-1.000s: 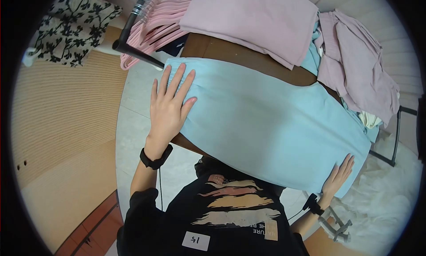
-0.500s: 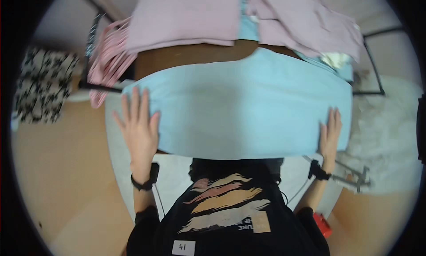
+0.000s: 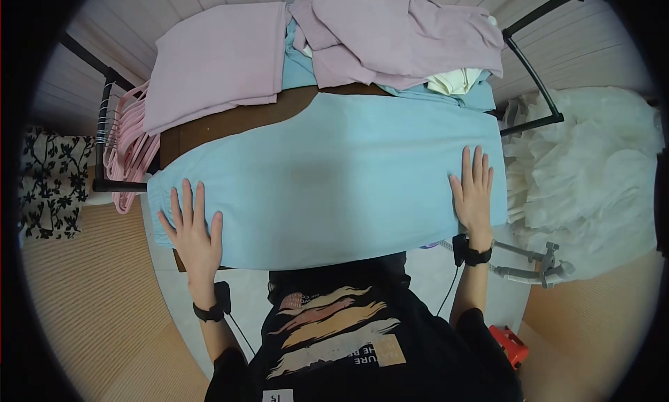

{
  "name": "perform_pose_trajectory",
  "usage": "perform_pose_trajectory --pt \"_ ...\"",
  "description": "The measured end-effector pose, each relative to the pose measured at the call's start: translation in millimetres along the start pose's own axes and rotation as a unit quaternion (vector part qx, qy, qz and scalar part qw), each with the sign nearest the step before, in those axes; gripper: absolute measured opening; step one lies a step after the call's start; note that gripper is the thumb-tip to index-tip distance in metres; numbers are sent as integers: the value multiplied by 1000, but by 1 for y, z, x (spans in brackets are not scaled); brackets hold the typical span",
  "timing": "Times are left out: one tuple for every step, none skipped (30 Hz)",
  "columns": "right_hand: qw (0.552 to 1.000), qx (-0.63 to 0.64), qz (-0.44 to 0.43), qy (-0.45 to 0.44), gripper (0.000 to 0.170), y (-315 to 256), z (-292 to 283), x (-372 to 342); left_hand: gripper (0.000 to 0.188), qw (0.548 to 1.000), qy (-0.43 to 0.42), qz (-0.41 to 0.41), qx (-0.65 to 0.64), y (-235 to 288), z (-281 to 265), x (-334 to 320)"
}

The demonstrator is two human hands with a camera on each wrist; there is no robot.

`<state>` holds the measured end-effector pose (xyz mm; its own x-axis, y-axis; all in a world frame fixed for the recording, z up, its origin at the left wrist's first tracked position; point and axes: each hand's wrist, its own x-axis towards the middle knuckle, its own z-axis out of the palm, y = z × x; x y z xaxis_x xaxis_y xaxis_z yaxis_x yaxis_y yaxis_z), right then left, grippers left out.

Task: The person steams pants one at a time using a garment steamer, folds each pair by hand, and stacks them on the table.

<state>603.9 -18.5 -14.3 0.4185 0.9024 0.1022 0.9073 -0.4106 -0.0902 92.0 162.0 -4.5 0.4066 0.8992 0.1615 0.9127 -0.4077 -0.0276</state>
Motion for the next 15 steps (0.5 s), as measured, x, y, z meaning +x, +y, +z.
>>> perform_pose_trajectory --pt "1000 6 0 -1 67 -3 -7 -1 61 1000 -14 -16 -5 2 -3 0" --pt "1000 27 11 3 68 -6 -16 -2 62 999 -26 -31 -10 5 -5 1" --pt "999 49 23 6 69 -10 -23 -3 62 999 -24 -28 -4 9 -8 2" --pt "998 56 26 9 69 -13 -29 1 63 999 -6 -24 -28 16 -9 2" --pt "998 60 -7 17 71 -17 -34 5 64 998 11 -19 -53 22 -10 3" --pt "997 64 -37 23 73 -20 -35 6 64 999 11 -14 -47 29 -12 7" --pt "997 69 -32 24 73 -23 -30 8 64 999 -8 -9 -48 37 -12 11" --pt "995 81 -61 15 74 -25 -25 13 65 998 -28 -4 -50 42 -10 15" --pt "992 90 -89 8 75 -26 -20 13 65 999 -40 8 -17 42 -4 16" --pt "993 87 -83 12 75 -25 -15 9 65 999 -37 15 -19 40 2 15" --pt "993 69 -93 9 76 -25 -8 3 65 999 -31 14 -19 36 7 12" --pt "993 52 -104 9 77 -24 -5 -1 64 1000 -22 12 -18 34 10 12" --pt "994 43 -102 -2 77 -23 -6 -6 64 1000 -19 16 -18 33 13 12" --pt "994 44 -97 -1 77 -23 -6 -9 64 1000 -17 9 -19 31 13 9" --pt "994 58 -94 9 76 -24 -7 -12 63 1000 -16 5 -19 30 13 8"
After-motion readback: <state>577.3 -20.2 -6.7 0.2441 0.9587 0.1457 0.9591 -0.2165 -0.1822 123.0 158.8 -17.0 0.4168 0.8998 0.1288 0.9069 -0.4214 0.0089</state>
